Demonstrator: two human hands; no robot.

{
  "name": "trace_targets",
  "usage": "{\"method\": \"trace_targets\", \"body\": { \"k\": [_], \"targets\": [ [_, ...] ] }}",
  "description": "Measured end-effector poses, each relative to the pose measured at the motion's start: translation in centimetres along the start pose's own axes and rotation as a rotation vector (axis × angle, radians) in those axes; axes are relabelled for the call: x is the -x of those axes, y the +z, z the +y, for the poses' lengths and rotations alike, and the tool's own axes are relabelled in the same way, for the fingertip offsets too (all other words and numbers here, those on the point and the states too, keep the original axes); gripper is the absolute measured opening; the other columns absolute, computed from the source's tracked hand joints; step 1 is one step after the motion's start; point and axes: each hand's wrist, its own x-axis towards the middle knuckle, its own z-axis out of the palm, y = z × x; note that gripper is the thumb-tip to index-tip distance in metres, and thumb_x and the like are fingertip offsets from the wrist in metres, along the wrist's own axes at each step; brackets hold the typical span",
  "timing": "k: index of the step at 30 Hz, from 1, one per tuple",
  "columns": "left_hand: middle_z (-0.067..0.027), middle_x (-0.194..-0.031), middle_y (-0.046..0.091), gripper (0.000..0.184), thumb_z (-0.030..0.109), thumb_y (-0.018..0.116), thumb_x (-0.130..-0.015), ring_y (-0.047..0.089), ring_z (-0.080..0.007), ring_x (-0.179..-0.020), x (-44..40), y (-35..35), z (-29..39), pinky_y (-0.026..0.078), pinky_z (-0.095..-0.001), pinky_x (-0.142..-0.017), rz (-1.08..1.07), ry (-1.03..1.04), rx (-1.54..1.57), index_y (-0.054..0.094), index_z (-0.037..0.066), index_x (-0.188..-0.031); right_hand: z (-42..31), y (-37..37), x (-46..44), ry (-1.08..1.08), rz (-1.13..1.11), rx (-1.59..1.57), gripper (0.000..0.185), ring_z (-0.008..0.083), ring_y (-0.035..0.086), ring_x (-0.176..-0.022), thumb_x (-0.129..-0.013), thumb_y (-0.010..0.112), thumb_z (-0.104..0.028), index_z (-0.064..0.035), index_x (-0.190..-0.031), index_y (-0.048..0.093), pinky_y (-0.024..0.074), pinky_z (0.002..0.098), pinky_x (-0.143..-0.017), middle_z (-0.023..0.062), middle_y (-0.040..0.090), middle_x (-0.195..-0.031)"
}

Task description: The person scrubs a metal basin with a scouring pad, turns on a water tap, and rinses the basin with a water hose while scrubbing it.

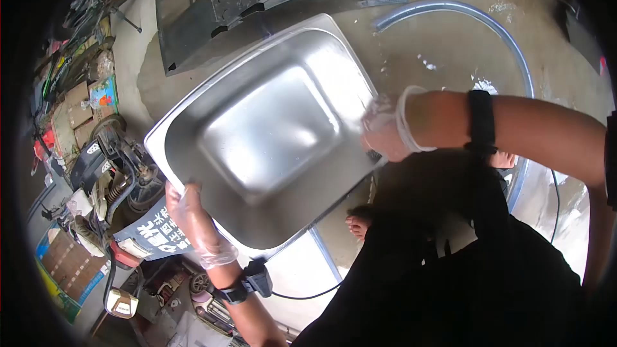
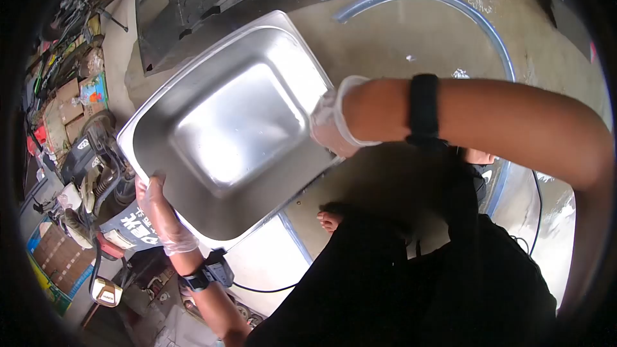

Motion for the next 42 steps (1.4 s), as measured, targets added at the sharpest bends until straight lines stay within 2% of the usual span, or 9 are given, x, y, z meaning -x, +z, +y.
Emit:
{"method": "trace_targets", "body": {
  "k": [4,15,20,27,32,35,36,41,42],
  "targets": [
    [0.0013,-0.093,0.062,0.022,0.009,0.060,-0.088,0.053,-0.0058,-0.082,-1.1,0.7,0.5,0.043,-0.0219,-0.077,-0.174,-0.076,0.026,0.063,0.001,-0.108,-1.3,2.5,2.0,-0.115,-0.136,-0.194,0.050,0.0360,0.066,-0.102,-0.069,0.060,-0.014,-0.0161,-0.118,0.070,0.0473,0.0478,-0.092,0.0181,0.069,-0.098],
    [0.0039,-0.093,0.056,0.014,0.013,0.068,-0.094,0.048,-0.0050,-0.087,0.9,2.4,4.1,0.039,-0.0210,-0.079,-0.306,0.134,-0.119,0.059,0.005,-0.102,-0.5,5.8,5.4,-0.110,0.197,-0.025,0.048,0.0310,0.067,-0.095,-0.080,0.059,-0.016,-0.0117,-0.128,0.064,0.0503,0.0427,-0.081,0.0147,0.069,-0.106],
    [-0.0011,-0.110,0.056,0.033,0.013,0.071,-0.092,0.053,-0.0090,-0.096,7.0,-1.0,1.1,0.044,-0.0232,-0.087,-0.238,0.005,-0.150,0.056,0.005,-0.120,-0.2,8.7,6.4,-0.066,0.566,0.266,0.041,0.0271,0.064,-0.086,-0.086,0.056,-0.022,-0.0143,-0.125,0.065,0.0486,0.0391,-0.070,0.0169,0.067,-0.102],
    [-0.0043,-0.108,0.060,0.043,0.025,0.071,-0.094,0.057,-0.0109,-0.096,13.9,-2.5,-6.1,0.050,-0.0244,-0.079,0.114,-0.331,0.038,0.054,0.002,-0.126,-2.2,8.8,5.7,-0.098,0.601,-0.026,0.040,0.0298,0.064,-0.097,-0.086,0.058,-0.022,-0.0142,-0.125,0.065,0.0508,0.0415,-0.085,0.0167,0.066,-0.114],
    [-0.0103,-0.108,0.062,0.040,0.024,0.069,-0.096,0.057,-0.0137,-0.095,13.6,-0.2,-8.4,0.048,-0.0317,-0.090,0.306,-0.237,0.253,0.055,-0.006,-0.119,-1.8,9.0,5.8,-0.238,0.671,-0.062,0.042,0.0290,0.061,-0.110,-0.088,0.058,-0.022,-0.0155,-0.128,0.061,0.0488,0.0443,-0.096,0.0075,0.063,-0.126],
    [-0.0127,-0.112,0.063,0.041,0.021,0.070,-0.095,0.057,-0.0151,-0.096,13.3,1.6,-6.8,0.047,-0.0324,-0.091,0.388,-0.127,0.212,0.055,-0.008,-0.120,-0.9,6.5,8.4,-0.108,0.579,-0.222,0.048,0.0298,0.059,-0.113,-0.088,0.059,-0.021,-0.0180,-0.136,0.055,0.0482,0.0449,-0.098,0.0075,0.054,-0.140],
    [-0.0128,-0.112,0.064,0.042,0.022,0.070,-0.095,0.058,-0.0161,-0.098,13.4,1.6,-7.2,0.046,-0.0336,-0.092,0.445,-0.104,0.224,0.057,-0.008,-0.121,0.3,8.5,9.0,-0.079,0.864,-0.321,0.055,0.0311,0.058,-0.111,-0.089,0.062,-0.019,-0.0198,-0.142,0.048,0.0492,0.0441,-0.097,0.0079,0.047,-0.148],
    [-0.0115,-0.109,0.066,0.039,0.026,0.068,-0.094,0.060,-0.0174,-0.099,12.3,2.8,-3.5,0.047,-0.0341,-0.092,0.495,-0.047,0.273,0.062,-0.006,-0.116,6.0,8.3,10.7,0.280,0.597,-0.043,0.052,0.0323,0.059,-0.109,-0.089,0.068,-0.031,-0.0167,-0.138,0.055,0.0506,0.0433,-0.095,0.0085,0.049,-0.147],
    [-0.0117,-0.110,0.066,0.039,0.026,0.068,-0.094,0.060,-0.0176,-0.099,12.1,2.6,-3.2,0.047,-0.0343,-0.092,0.513,-0.044,0.256,0.062,-0.006,-0.116,7.5,7.8,11.1,0.297,0.760,-0.041,0.053,0.0331,0.059,-0.108,-0.088,0.069,-0.033,-0.0161,-0.136,0.056,0.0508,0.0435,-0.093,0.0104,0.052,-0.143]
  ]
}}
